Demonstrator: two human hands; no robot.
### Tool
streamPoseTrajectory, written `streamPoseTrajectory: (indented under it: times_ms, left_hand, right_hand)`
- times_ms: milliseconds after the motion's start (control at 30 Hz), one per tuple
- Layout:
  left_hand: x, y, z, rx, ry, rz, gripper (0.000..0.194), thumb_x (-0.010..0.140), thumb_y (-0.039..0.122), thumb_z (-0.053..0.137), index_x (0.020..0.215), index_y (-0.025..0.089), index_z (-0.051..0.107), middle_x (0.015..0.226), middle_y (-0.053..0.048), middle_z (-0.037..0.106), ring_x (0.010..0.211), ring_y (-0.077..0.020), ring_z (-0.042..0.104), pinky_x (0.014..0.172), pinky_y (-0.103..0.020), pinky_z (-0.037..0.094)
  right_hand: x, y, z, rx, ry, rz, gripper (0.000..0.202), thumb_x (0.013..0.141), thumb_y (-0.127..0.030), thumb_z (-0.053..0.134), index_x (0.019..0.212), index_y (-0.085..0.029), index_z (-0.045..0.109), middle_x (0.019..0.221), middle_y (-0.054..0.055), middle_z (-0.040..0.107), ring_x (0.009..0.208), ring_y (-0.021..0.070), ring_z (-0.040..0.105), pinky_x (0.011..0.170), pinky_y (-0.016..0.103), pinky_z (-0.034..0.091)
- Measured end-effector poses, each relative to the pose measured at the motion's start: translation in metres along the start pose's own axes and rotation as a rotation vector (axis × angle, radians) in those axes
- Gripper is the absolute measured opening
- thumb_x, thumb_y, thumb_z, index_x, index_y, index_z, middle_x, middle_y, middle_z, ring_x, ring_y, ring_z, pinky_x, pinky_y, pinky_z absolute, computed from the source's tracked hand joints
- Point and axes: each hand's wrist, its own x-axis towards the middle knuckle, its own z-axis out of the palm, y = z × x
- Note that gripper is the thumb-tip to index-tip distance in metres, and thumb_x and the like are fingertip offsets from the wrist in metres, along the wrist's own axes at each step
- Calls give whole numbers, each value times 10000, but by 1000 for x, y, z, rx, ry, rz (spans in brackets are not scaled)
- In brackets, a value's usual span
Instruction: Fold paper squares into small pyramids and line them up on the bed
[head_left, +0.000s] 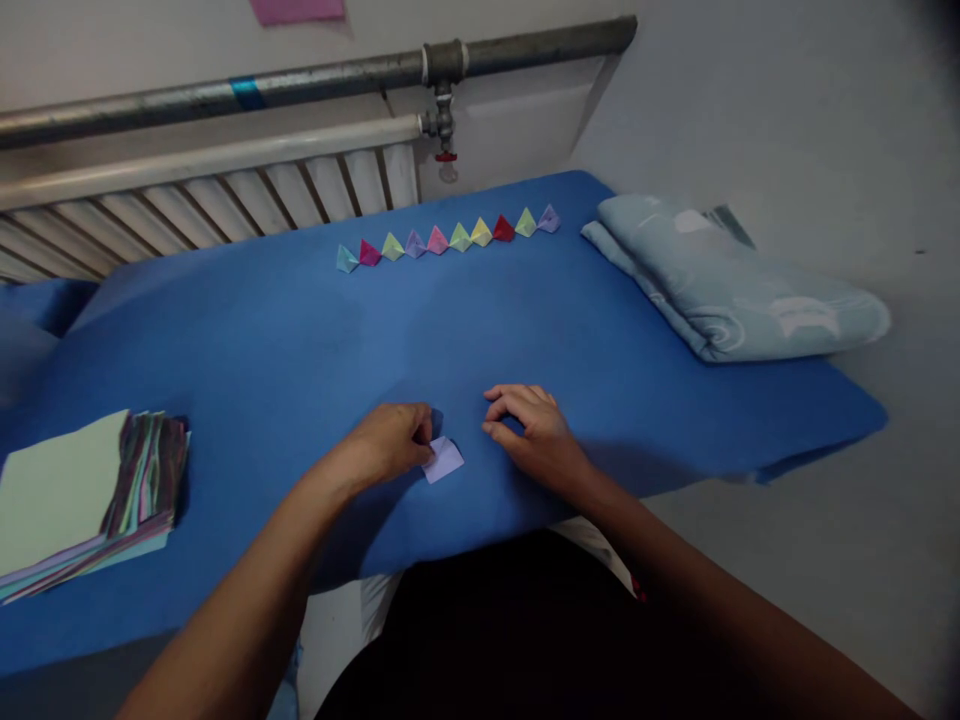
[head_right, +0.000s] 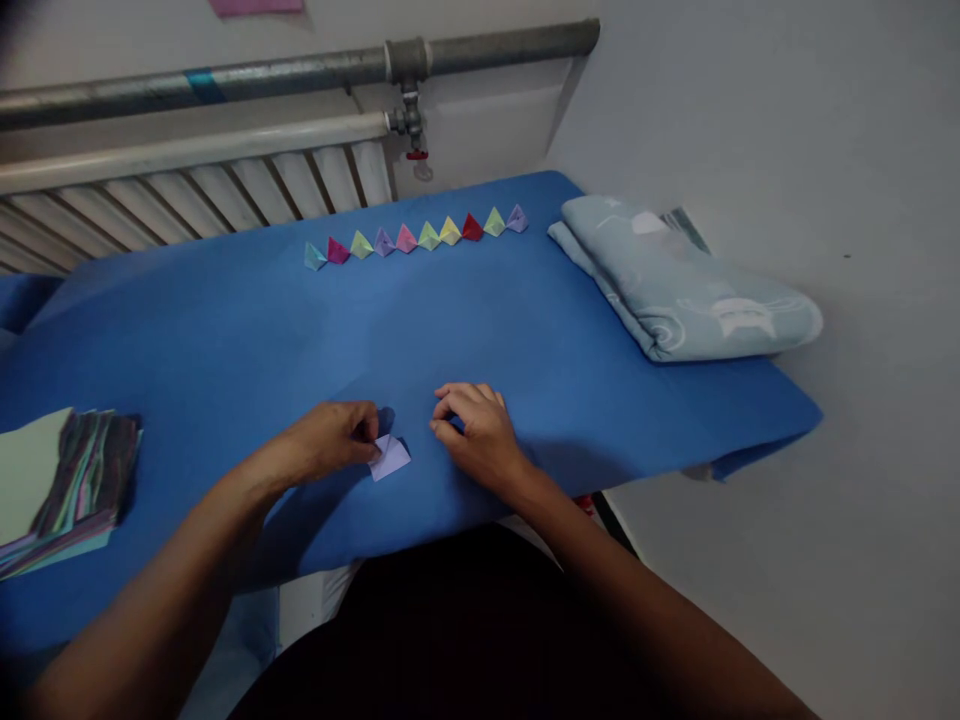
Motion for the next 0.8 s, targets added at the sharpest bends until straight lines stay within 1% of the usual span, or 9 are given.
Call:
streamPoseTrajectory:
  times_ms: [100,200,267,333,433,533,600,700,800]
  left_hand:
    - [-8,-8,4,-411,63,-36,146,600,185,670,673,195,544,567,67,509,528,-92,463,525,-223,361]
    - [-19,-10,10,-824,142,-43,223,605,241,727,767,180,587,683,31,599,618,-102,549,627,-251,440]
    - [-26,-7,15,-965,180,-42,243,628,268,737,818,173,619,742,8,637,667,-108,577,669,-260,456]
    - [-32,-2,23,-1022,278,-31,214,640,273,743,785,175,619,706,24,619,646,-92,554,648,-240,446]
    - [-38,6,33,-1008,421,0,183,664,271,740,717,180,590,665,46,578,620,-78,517,617,-222,429]
    - [-45,8,38,-903,459,58,134,717,268,703,736,192,594,711,30,599,679,-104,546,661,-252,458]
    - [-51,8,39,-785,483,126,90,752,258,678,766,206,605,760,15,618,742,-128,573,713,-282,479]
    - [-59,7,38,-534,579,270,26,795,229,635,810,223,615,864,-10,636,853,-161,595,791,-328,489]
    - [-65,4,37,-218,688,417,74,820,181,573,869,225,608,894,-28,637,894,-182,594,808,-359,485]
  right_hand:
    - [-4,-9,-2,131,-1,43,57,815,-239,558,768,-221,586,987,51,670,969,211,599,881,408,416]
    - [-10,-22,-3,403,-54,226,137,840,-318,553,933,-225,589,882,35,662,789,173,617,727,336,488]
    - [-12,-32,-1,554,-101,299,217,815,-345,592,995,-225,582,888,32,656,765,162,611,693,312,499]
    - [-14,-42,2,643,-157,312,210,788,-347,629,950,-219,589,837,17,641,745,151,600,679,293,497]
    - [-13,-53,6,660,-194,296,120,795,-320,621,821,-210,581,682,-26,574,633,121,546,595,251,463]
    - [-14,-59,7,548,-171,202,99,828,-288,581,772,-207,586,655,-31,548,605,112,518,549,231,432]
    - [-16,-59,4,450,-139,66,97,855,-261,555,792,-207,606,686,-20,577,633,116,541,575,236,442]
    - [-18,-54,0,294,-74,-211,119,893,-198,503,913,-211,620,806,10,650,746,130,597,701,273,476]
    - [-19,-49,-4,64,-25,-439,181,901,-150,468,976,-212,620,902,41,669,790,147,593,743,311,463]
